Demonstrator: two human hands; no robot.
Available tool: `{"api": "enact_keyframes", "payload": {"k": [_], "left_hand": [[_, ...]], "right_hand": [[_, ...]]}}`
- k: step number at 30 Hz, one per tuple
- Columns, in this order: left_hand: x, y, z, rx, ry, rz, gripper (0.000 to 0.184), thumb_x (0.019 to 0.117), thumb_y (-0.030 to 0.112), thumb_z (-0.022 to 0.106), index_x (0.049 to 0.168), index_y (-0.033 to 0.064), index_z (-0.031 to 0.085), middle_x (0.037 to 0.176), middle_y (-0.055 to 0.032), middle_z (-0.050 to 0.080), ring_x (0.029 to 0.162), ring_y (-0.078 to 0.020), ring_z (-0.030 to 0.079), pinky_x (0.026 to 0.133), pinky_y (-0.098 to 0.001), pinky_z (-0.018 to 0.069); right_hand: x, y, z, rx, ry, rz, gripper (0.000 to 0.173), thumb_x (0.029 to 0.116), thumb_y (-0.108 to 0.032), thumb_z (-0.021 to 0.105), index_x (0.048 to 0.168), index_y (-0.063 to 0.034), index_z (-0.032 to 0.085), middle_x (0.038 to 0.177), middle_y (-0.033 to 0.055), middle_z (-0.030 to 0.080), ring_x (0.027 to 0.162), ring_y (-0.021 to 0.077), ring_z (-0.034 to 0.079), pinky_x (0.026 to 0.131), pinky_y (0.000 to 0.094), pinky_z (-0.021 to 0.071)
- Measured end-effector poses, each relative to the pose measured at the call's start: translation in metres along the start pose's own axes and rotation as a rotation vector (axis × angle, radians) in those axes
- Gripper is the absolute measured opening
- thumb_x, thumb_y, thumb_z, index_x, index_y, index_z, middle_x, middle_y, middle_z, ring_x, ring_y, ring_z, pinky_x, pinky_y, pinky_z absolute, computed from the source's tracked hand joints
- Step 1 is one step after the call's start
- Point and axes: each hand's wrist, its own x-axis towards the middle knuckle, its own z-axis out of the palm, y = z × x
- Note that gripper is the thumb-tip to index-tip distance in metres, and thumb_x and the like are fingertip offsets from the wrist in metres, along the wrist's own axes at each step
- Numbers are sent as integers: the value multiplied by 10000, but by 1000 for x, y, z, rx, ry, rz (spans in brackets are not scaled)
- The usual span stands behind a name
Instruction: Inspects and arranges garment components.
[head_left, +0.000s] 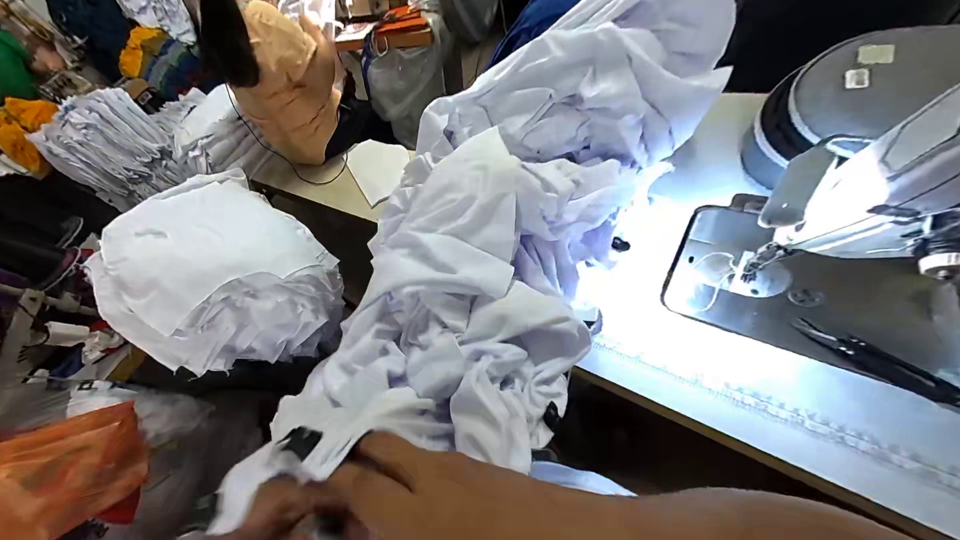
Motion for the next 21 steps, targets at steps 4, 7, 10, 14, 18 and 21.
{"api": "enact_keyframes", "payload": {"k": [4, 7, 10, 14, 18, 21], "left_hand": [[2, -40, 27, -96, 126, -70, 214, 987, 343, 643, 1169, 269, 726, 1091, 177, 729, 991, 77, 653, 890, -146, 537], [14, -52, 31, -390, 166, 4, 221, 1001, 319, 625, 1105, 169, 750, 1004, 59, 755, 922, -8, 705, 834, -183, 580], [25, -65, 21, -632, 106, 171, 287, 1030, 324, 591, 1153, 98, 719, 1057, -75, 761, 1062, -218, 731, 993, -395, 577], [34, -70, 16, -710, 147, 307, 289, 1050, 295, 555, 1162, 71, 701, 1038, -70, 755, 1078, -239, 726, 1015, -431, 568], [41, -76, 20, -734, 190, 315, 275, 1052, 290, 550, 1167, 85, 693, 1000, -53, 750, 1002, -202, 738, 977, -405, 582], [45, -79, 21, -624, 233, 276, 332, 1046, 347, 548, 1247, 122, 687, 1052, -16, 749, 927, -126, 731, 903, -315, 599]], "right_hand": [[4, 21, 31, -421, 134, 140, 269, 968, -29, 586, 1227, 41, 602, 1149, 245, 622, 877, 383, 699, 613, 448, 600], [-1, 50, 17, -332, 222, -22, 168, 955, -102, 619, 1113, -61, 659, 1048, 113, 660, 880, 240, 688, 684, 375, 604], [-18, 71, -34, -176, 183, -152, 263, 950, -162, 651, 1190, -69, 703, 1193, 35, 687, 1094, 80, 650, 938, 237, 561], [-56, 114, -70, -486, 207, -82, 353, 898, -448, 681, 1114, -175, 732, 1071, -59, 699, 1034, 98, 625, 876, 329, 516], [-81, 139, -59, -622, 252, -23, 194, 867, -262, 628, 960, -163, 765, 1063, 11, 692, 1030, 183, 653, 893, 389, 544], [-84, 129, -65, -515, 323, -99, 227, 945, -203, 553, 983, -154, 771, 1132, 5, 682, 1125, 143, 613, 992, 324, 508]]}}
